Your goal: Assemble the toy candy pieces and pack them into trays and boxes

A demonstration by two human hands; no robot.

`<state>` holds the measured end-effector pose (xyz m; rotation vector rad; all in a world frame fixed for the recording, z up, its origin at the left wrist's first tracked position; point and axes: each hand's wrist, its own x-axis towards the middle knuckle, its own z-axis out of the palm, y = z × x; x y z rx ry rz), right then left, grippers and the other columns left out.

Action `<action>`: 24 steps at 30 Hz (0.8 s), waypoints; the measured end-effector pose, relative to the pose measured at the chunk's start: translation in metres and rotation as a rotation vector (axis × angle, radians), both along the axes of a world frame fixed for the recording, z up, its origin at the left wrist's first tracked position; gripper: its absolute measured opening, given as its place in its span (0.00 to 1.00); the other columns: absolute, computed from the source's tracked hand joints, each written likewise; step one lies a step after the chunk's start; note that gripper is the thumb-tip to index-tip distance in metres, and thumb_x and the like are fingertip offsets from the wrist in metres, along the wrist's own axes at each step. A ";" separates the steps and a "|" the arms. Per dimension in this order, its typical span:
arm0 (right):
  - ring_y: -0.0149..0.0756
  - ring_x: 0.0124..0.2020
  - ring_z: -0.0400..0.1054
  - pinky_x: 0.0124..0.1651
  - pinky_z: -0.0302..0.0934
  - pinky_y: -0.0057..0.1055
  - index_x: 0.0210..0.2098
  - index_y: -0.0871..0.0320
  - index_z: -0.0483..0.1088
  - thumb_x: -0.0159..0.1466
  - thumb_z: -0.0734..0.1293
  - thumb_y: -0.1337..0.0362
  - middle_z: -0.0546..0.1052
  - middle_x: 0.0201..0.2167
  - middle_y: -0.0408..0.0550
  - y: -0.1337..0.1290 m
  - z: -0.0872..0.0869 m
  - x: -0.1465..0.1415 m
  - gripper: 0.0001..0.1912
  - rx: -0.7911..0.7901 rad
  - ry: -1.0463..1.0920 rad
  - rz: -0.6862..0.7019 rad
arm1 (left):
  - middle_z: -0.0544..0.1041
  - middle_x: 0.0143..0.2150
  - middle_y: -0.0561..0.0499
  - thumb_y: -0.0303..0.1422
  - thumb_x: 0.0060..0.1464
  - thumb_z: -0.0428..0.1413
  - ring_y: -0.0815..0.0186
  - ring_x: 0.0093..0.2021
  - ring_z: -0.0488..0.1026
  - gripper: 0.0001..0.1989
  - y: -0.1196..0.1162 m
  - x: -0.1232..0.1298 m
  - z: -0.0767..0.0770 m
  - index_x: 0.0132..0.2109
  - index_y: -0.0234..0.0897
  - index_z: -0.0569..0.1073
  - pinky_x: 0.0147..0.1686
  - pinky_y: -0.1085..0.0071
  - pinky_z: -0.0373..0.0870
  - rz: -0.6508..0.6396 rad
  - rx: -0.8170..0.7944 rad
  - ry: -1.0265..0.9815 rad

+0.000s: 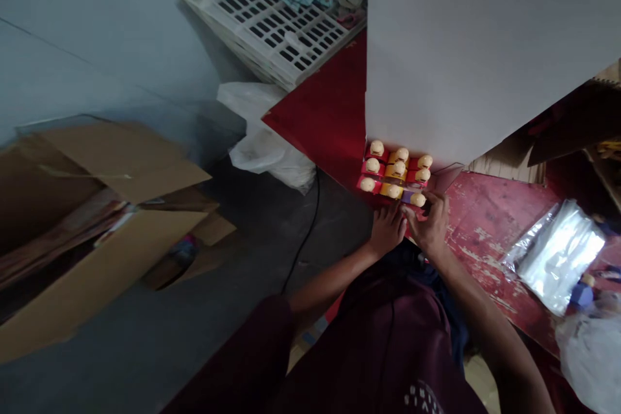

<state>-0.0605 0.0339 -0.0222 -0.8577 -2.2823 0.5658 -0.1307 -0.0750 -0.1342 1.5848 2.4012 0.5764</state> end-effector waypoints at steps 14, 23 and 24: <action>0.43 0.51 0.70 0.47 0.70 0.37 0.58 0.56 0.65 0.69 0.64 0.56 0.71 0.52 0.56 -0.019 -0.039 -0.005 0.20 -0.103 0.022 -0.108 | 0.81 0.44 0.37 0.39 0.64 0.51 0.53 0.45 0.78 0.16 -0.022 -0.005 0.023 0.49 0.32 0.75 0.45 0.58 0.74 -0.018 0.414 -0.187; 0.41 0.39 0.72 0.44 0.70 0.38 0.48 0.55 0.70 0.71 0.58 0.62 0.75 0.39 0.53 -0.088 -0.079 0.150 0.12 -0.243 0.121 -0.696 | 0.74 0.24 0.52 0.48 0.54 0.62 0.58 0.28 0.74 0.15 -0.012 0.022 0.234 0.48 0.53 0.81 0.31 0.58 0.75 -0.396 0.117 -1.265; 0.40 0.38 0.72 0.43 0.70 0.37 0.47 0.55 0.71 0.71 0.58 0.62 0.75 0.37 0.52 -0.100 -0.079 0.166 0.11 -0.252 0.125 -0.735 | 0.73 0.22 0.52 0.52 0.52 0.61 0.57 0.27 0.73 0.16 -0.012 0.023 0.253 0.46 0.58 0.81 0.29 0.56 0.74 -0.460 0.031 -1.341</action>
